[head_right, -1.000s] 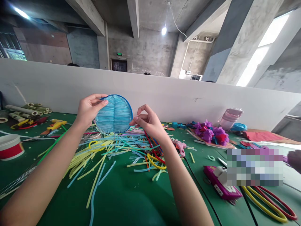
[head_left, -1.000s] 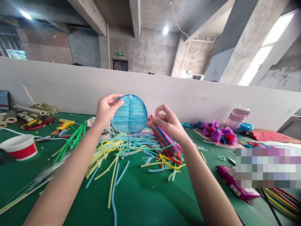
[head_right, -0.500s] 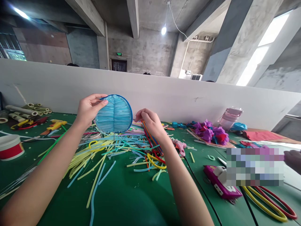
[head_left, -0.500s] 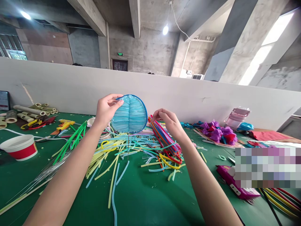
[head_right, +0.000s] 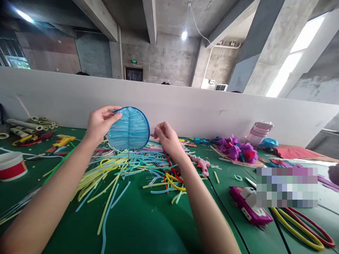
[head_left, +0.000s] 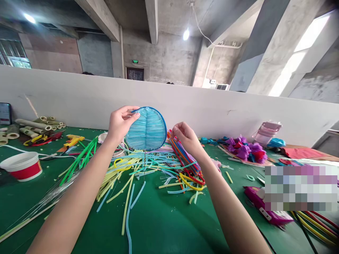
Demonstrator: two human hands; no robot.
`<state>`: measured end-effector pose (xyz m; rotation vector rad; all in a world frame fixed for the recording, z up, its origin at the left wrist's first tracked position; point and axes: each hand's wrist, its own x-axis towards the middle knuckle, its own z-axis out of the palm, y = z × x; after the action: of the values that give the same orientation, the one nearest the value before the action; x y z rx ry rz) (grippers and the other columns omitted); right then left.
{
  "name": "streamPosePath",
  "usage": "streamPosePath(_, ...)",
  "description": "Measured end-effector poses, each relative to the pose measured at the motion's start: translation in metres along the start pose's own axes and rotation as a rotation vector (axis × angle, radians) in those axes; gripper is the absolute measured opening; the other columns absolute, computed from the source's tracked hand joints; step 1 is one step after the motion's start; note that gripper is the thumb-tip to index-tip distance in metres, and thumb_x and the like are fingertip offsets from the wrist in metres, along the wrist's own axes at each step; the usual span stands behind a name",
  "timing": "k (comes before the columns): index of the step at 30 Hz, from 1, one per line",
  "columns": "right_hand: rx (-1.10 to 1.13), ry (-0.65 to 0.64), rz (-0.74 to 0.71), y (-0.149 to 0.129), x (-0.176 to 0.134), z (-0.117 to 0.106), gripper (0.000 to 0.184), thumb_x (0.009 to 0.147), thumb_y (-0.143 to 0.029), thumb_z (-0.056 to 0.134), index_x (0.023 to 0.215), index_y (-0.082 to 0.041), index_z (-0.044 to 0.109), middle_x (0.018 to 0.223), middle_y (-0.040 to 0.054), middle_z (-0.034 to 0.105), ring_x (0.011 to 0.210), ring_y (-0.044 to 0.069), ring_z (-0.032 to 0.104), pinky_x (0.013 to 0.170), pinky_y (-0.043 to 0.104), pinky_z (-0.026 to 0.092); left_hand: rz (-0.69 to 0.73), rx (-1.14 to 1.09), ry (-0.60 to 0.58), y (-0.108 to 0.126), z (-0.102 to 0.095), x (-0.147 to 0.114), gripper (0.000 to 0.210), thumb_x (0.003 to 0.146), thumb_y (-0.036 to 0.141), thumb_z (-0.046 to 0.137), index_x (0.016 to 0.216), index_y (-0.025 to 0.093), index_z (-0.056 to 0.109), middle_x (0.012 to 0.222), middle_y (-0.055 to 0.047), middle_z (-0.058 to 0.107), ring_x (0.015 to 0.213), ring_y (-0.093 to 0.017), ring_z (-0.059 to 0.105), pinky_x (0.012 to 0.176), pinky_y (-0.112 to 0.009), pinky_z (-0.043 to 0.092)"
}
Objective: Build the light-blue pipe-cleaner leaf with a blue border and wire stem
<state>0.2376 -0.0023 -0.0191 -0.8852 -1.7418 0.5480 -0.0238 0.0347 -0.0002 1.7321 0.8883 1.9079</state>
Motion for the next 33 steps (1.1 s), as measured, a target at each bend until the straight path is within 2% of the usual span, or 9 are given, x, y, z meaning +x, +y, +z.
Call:
streamPosePath(3, -0.075, 0.061, -0.027, -0.002, 0.0, 0.0, 0.04, 0.099, -0.05, 0.04, 0.071, -0.023, 0.049, 0.067, -0.0015, 0.061, 0.064, 0.013, 0.057, 0.067, 0.028, 0.044, 0.022, 0.008, -0.018, 0.007, 0.002, -0.002, 0.041, 0.073, 0.041, 0.081, 0.107, 0.018, 0.076, 0.091, -0.007, 0.077, 0.083, -0.02, 0.071, 0.074, -0.028, 0.055)
streamPosePath(8, -0.065, 0.23, 0.001, -0.016, -0.003, -0.004, 0.057, 0.096, -0.055, 0.046, 0.049, -0.022, 0.048, 0.046, 0.0001, 0.055, 0.051, 0.015, 0.055, 0.068, 0.031, 0.046, 0.057, 0.01, -0.074, 0.025, 0.009, -0.01, 0.04, 0.074, 0.041, 0.081, 0.107, 0.019, 0.076, 0.091, -0.006, 0.077, 0.084, -0.02, 0.071, 0.073, -0.027, 0.056)
streamPosePath(10, 0.001, 0.289, -0.02, -0.023, -0.004, -0.006, 0.052, 0.091, -0.059, 0.055, 0.055, -0.021, 0.058, 0.056, 0.0025, 0.065, 0.059, 0.017, 0.062, 0.07, 0.032, 0.048, 0.068, 0.008, -0.104, 0.034, 0.012, -0.014, 0.038, 0.076, 0.04, 0.08, 0.108, 0.019, 0.076, 0.091, -0.006, 0.077, 0.084, -0.02, 0.071, 0.073, -0.027, 0.056)
streamPosePath(12, 0.058, 0.283, -0.063, -0.03, -0.005, -0.007, 0.034, 0.085, -0.054, 0.067, 0.079, -0.021, 0.07, 0.086, 0.0053, 0.076, 0.079, 0.019, 0.069, 0.075, 0.032, 0.05, 0.082, 0.013, -0.136, 0.042, 0.015, -0.018, 0.038, 0.077, 0.04, 0.08, 0.109, 0.019, 0.076, 0.091, -0.006, 0.077, 0.084, -0.019, 0.071, 0.075, -0.027, 0.056)
streamPosePath(14, 0.111, 0.268, -0.096, -0.035, -0.005, -0.006, 0.028, 0.084, -0.048, 0.069, 0.097, -0.023, 0.072, 0.106, 0.0054, 0.075, 0.095, 0.019, 0.068, 0.08, 0.031, 0.051, 0.092, 0.017, -0.162, 0.048, 0.017, -0.021, 0.037, 0.078, 0.039, 0.08, 0.109, 0.019, 0.076, 0.092, -0.006, 0.078, 0.084, -0.019, 0.071, 0.076, -0.027, 0.056)
streamPosePath(16, 0.153, 0.29, -0.098, -0.038, -0.006, -0.005, 0.024, 0.091, -0.045, 0.061, 0.092, -0.023, 0.07, 0.102, 0.0036, 0.075, 0.097, 0.018, 0.066, 0.082, 0.031, 0.05, 0.095, 0.012, -0.185, 0.053, 0.018, -0.024, 0.036, 0.078, 0.039, 0.08, 0.108, 0.019, 0.076, 0.094, -0.006, 0.078, 0.085, -0.019, 0.071, 0.076, -0.027, 0.056)
streamPosePath(20, 0.202, 0.308, -0.075, -0.042, -0.007, -0.003, 0.035, 0.096, -0.042, 0.049, 0.071, -0.021, 0.062, 0.083, 0.0015, 0.07, 0.086, 0.015, 0.065, 0.075, 0.029, 0.049, 0.097, -0.002, -0.21, 0.058, 0.02, -0.027, 0.035, 0.079, 0.039, 0.08, 0.109, 0.02, 0.076, 0.097, -0.006, 0.078, 0.085, -0.019, 0.071, 0.076, -0.026, 0.056)
streamPosePath(25, 0.273, 0.321, -0.077, -0.045, -0.007, -0.004, 0.019, 0.089, -0.038, 0.063, 0.089, -0.021, 0.072, 0.094, 0.0028, 0.076, 0.088, 0.016, 0.069, 0.076, 0.029, 0.051, 0.087, -0.005, -0.209, 0.058, 0.02, -0.027, 0.036, 0.078, 0.039, 0.081, 0.108, 0.02, 0.076, 0.097, -0.007, 0.079, 0.086, -0.019, 0.072, 0.078, -0.027, 0.057)
streamPosePath(33, 0.254, 0.374, -0.088, -0.05, -0.009, -0.005, 0.022, 0.077, -0.041, 0.078, 0.084, -0.02, 0.077, 0.087, 0.0037, 0.078, 0.083, 0.017, 0.07, 0.079, 0.032, 0.056, 0.093, 0.012, -0.217, 0.06, 0.021, -0.028, 0.036, 0.079, 0.04, 0.08, 0.109, 0.02, 0.076, 0.1, -0.007, 0.078, 0.088, -0.02, 0.071, 0.078, -0.028, 0.057)
